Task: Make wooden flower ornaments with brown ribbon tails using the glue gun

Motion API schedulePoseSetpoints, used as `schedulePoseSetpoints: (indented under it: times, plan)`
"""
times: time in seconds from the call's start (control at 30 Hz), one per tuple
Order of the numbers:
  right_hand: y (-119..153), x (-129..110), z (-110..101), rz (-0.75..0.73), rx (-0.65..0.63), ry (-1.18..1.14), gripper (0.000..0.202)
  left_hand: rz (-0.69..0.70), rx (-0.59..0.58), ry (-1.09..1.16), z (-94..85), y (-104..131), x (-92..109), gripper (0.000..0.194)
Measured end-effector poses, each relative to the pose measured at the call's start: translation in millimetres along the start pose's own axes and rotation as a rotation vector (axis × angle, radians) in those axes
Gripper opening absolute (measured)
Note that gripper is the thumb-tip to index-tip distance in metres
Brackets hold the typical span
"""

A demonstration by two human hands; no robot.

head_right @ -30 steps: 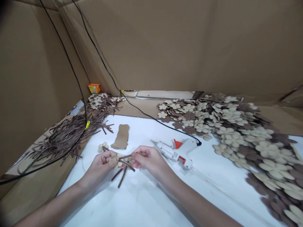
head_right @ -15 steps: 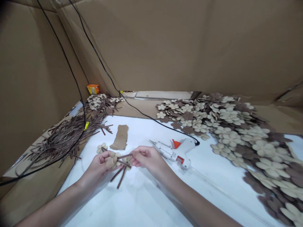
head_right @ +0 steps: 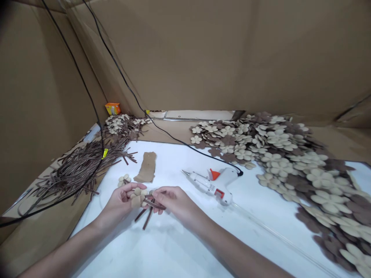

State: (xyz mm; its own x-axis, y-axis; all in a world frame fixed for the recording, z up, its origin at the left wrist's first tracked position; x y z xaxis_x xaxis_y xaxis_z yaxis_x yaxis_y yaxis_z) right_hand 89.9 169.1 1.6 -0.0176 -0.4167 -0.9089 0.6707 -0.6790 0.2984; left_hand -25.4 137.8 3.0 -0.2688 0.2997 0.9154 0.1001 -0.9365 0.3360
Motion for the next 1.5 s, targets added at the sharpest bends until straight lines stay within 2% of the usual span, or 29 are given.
schedulePoseSetpoints:
  times: [0.23,0.33,0.53,0.7,1.07,1.27,1.5]
  plan:
    - [3.8,5.6,-2.3,0.109,-0.009,-0.136,0.043,0.059,-0.070,-0.052,1.9,0.1,1.6,0.040]
    - [2.0,8.7,-3.3,0.113,-0.007,-0.096,0.043,0.050,-0.055,-0.041,0.5,-1.0,0.1,0.041]
    - [-2.4,9.3,-10.1,0.048,0.031,0.040,0.045,0.011,-0.031,-0.008,0.9,-4.1,-4.4,0.038]
    - [-1.5,-2.1,-13.6,-0.050,0.068,0.138,0.041,0.006,-0.055,-0.010,1.8,-4.7,-6.0,0.030]
    - [2.7,-19.4,-16.6,-0.143,0.121,0.196,0.033,-0.104,-0.107,0.000,3.1,-2.9,-16.2,0.027]
    - [0.2,-12.3,-23.9,-0.112,0.151,0.208,0.034,-0.072,-0.040,-0.013,0.0,-3.0,-10.4,0.029]
    - [0.5,-12.4,-26.1,-0.119,0.178,0.166,0.035,0.027,0.104,-0.058,-9.7,-3.1,-2.0,0.030]
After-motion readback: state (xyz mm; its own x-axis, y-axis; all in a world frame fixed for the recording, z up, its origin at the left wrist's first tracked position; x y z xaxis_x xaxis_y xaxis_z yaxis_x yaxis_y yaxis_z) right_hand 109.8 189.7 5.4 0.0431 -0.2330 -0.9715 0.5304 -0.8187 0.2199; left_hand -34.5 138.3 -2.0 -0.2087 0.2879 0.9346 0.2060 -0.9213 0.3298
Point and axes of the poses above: each hand's wrist, its own y-axis away from the middle knuckle, its own z-axis out of the palm, x = y × z, the point moved 9 cm from there along -y, towards the middle knuckle, and after that the axes turned 4 degrees about -y, right-handed, at the moved point
